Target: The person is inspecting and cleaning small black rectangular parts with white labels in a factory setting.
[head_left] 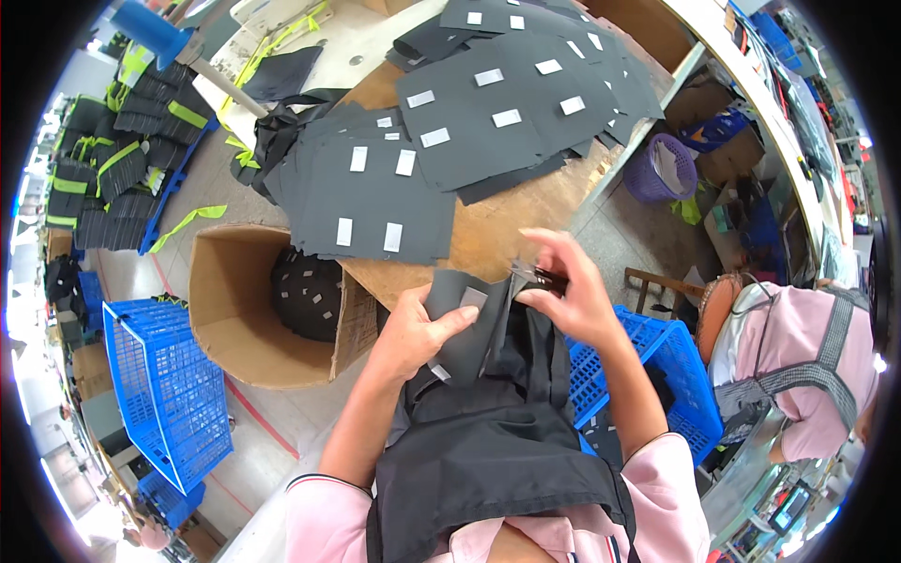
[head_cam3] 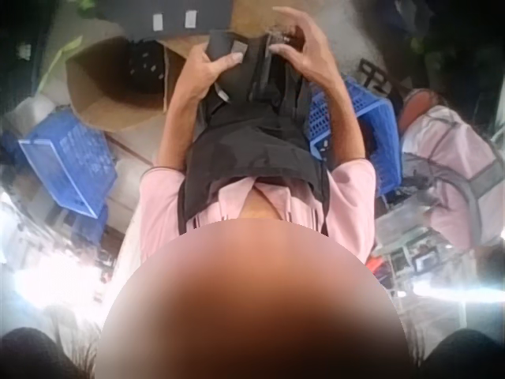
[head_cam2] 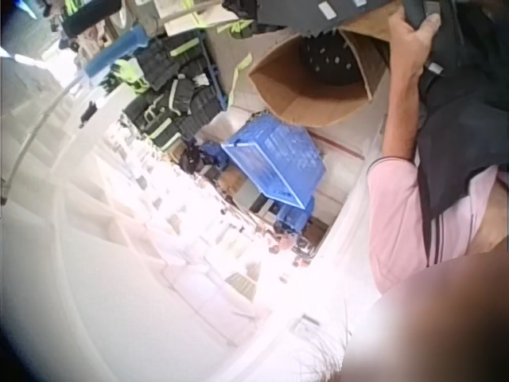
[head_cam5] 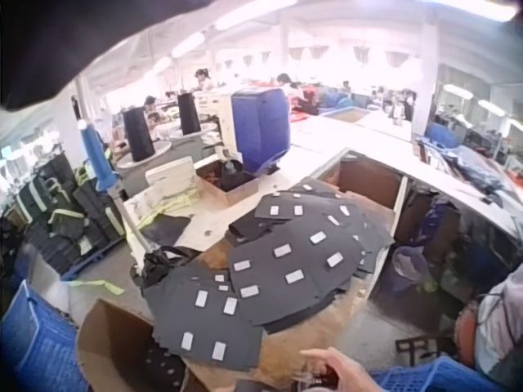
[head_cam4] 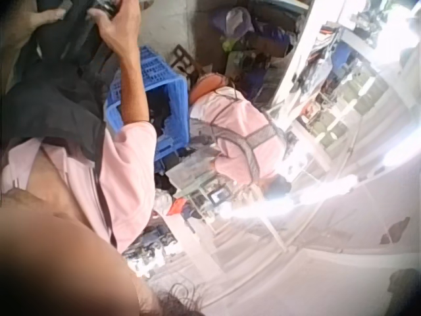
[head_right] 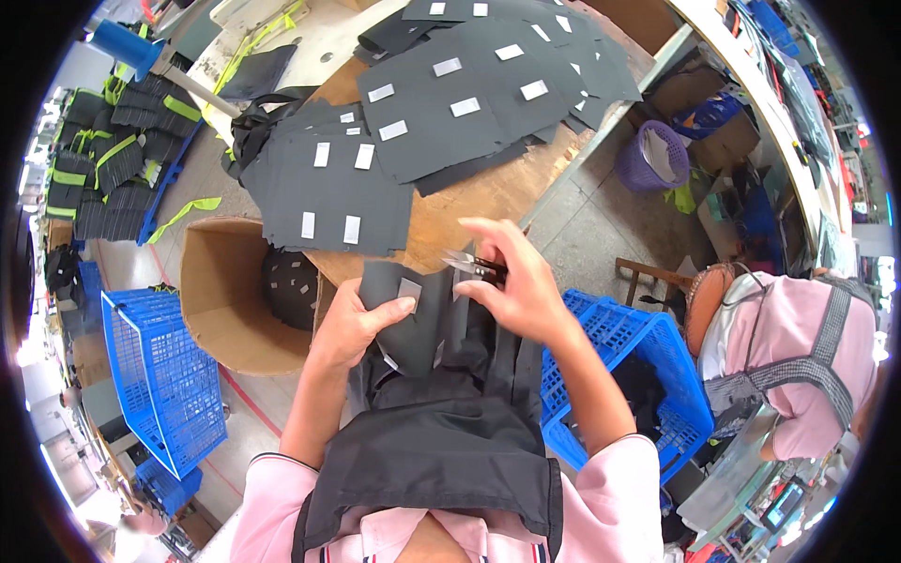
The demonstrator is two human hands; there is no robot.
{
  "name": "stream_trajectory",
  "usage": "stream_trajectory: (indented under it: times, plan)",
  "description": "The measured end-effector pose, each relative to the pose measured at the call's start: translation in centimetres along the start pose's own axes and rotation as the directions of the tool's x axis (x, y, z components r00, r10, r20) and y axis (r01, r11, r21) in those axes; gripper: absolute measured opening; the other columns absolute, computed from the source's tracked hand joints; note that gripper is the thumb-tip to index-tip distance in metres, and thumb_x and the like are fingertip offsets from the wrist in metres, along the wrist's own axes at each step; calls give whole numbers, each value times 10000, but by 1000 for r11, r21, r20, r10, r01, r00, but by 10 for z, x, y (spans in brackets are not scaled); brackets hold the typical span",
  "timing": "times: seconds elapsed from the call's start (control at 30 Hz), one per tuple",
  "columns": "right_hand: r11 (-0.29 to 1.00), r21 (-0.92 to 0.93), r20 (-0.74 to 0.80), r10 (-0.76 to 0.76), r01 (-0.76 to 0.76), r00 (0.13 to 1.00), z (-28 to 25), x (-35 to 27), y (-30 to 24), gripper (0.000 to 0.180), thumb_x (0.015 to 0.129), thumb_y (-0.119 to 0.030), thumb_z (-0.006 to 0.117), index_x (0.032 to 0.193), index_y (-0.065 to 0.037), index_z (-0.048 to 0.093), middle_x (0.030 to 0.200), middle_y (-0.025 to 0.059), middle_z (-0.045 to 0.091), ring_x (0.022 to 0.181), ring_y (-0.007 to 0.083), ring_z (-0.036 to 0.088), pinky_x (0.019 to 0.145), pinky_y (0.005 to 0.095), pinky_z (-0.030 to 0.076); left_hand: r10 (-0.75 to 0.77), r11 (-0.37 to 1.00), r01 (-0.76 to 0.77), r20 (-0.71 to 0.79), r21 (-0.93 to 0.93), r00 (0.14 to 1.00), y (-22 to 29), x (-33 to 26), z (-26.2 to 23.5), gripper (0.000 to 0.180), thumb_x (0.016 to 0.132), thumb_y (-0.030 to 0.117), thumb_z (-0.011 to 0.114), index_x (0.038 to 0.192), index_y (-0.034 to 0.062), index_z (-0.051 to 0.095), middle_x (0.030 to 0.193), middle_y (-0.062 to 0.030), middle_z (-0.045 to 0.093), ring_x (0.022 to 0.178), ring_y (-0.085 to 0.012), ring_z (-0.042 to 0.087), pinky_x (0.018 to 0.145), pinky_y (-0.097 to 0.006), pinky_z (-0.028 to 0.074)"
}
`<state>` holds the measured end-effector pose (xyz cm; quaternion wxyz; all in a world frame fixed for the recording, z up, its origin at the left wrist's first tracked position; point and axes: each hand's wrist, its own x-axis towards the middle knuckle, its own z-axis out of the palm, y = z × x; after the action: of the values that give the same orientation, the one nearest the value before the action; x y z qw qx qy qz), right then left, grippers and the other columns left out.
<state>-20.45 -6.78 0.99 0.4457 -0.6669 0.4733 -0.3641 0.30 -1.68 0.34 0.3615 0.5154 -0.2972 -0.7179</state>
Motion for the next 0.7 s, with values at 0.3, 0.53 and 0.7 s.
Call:
stream_trajectory:
  times: [0.3, 0.53, 0.7]
  plan:
    - [860, 269, 392, 312, -433, 865, -6, 2, 8, 152, 796, -95, 658, 835, 6, 551, 666, -4, 500, 644, 61, 439, 585, 224, 378, 31, 969, -32, -6, -245, 999, -15, 10, 15, 384, 831, 213, 681, 1122, 11, 530, 971, -50, 583, 902, -104, 542, 815, -260, 436]
    - [998, 61, -139, 41, -33, 989, 20, -28, 10, 266, 771, -43, 670, 1009, -37, 552, 799, 37, 535, 625, 109, 494, 561, 233, 416, -50, 949, 27, -62, -315, 997, -15, 13, 12, 304, 802, 172, 711, 1016, -5, 586, 927, -60, 630, 823, -123, 603, 743, -268, 491]
    - [895, -393, -79, -259, 209, 963, 11, -39, 2, 325, 673, -47, 721, 972, -84, 602, 812, 63, 551, 625, 226, 551, 544, 308, 442, -63, 945, 32, -84, -325, 995, -15, 10, 14, 283, 808, 156, 695, 1000, -23, 589, 934, -90, 640, 828, -145, 620, 737, -287, 506]
